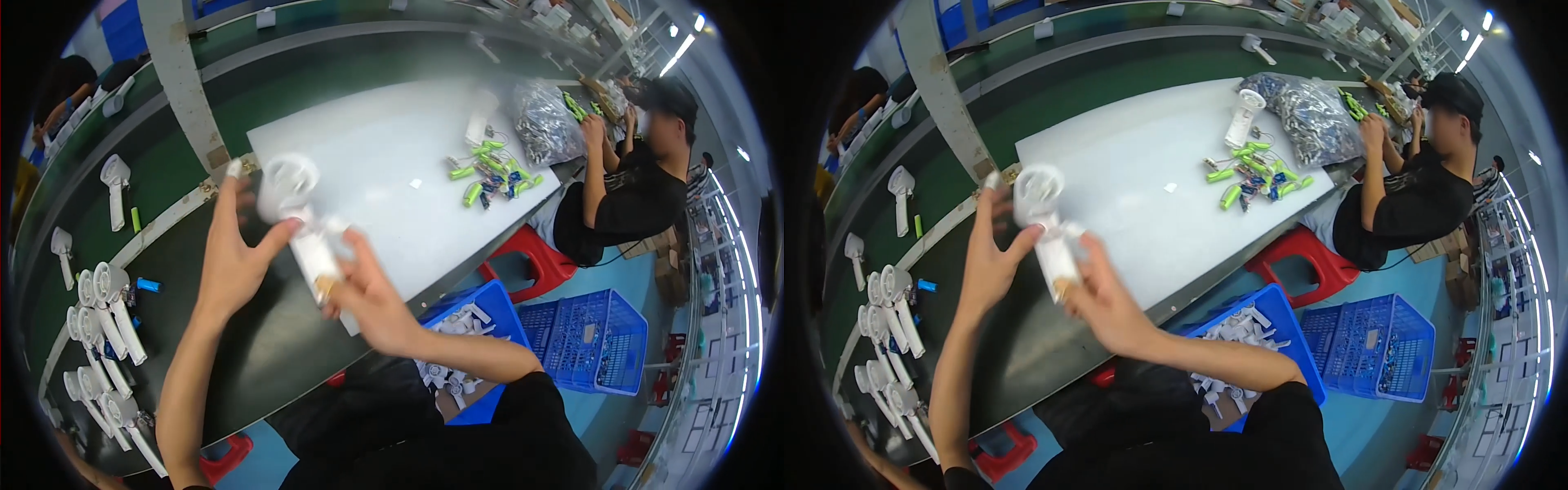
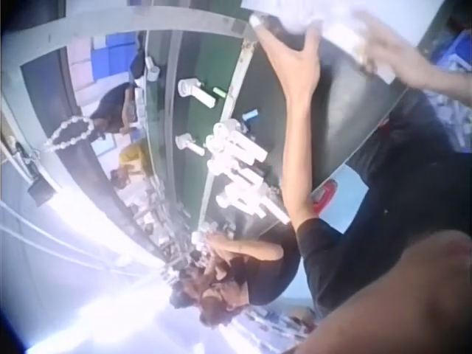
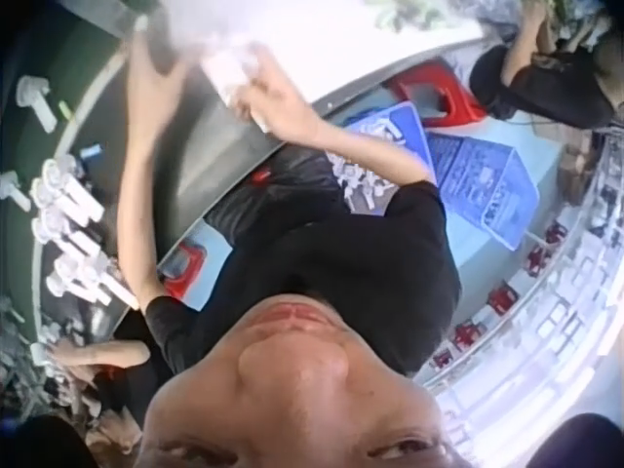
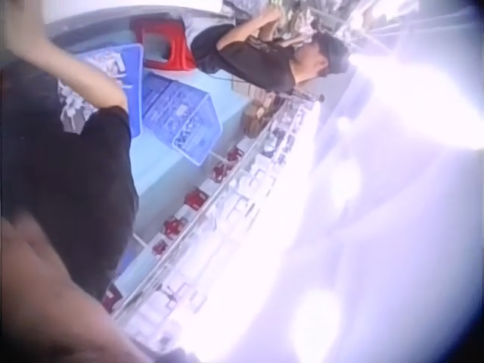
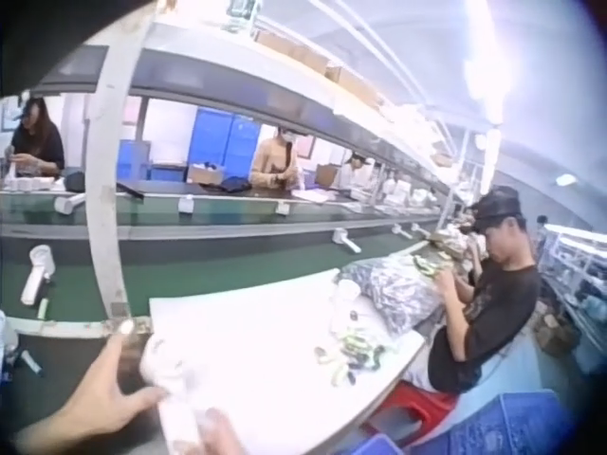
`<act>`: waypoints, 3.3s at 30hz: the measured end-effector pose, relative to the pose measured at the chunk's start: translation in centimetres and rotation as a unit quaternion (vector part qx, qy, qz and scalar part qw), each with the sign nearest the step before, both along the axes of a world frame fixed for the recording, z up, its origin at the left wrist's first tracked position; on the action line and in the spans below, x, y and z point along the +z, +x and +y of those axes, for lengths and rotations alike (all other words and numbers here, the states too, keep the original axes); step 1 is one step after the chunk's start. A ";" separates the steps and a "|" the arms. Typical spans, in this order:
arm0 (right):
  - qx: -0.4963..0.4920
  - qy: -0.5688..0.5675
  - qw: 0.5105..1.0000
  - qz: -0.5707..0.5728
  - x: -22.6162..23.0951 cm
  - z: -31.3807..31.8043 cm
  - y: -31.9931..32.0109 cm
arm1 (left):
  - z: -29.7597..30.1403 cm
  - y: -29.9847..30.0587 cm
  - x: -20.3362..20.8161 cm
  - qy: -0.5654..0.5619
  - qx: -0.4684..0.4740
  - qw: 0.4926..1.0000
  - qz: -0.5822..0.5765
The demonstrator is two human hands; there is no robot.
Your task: The person assembles small portable fans by hand, inserting internal components, batteries, and wires into fan housings.
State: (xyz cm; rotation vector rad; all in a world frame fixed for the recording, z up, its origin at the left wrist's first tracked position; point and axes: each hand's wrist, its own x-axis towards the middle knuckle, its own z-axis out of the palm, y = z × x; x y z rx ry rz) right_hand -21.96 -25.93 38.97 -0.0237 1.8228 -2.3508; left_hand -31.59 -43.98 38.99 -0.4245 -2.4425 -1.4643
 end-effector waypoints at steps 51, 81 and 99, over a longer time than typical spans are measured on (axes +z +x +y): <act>-0.101 0.350 0.874 0.320 -3.7 -2.7 -3.4 | -2.4 6.0 -2.1 -0.036 -0.070 0.981 0.180; -0.147 0.296 0.867 0.372 -4.6 -3.5 -3.0 | -0.3 6.7 -2.6 0.051 0.033 0.987 0.149; -0.117 0.305 0.874 0.359 -3.9 -3.1 -3.1 | -1.8 5.9 -1.2 -0.046 0.017 0.974 0.222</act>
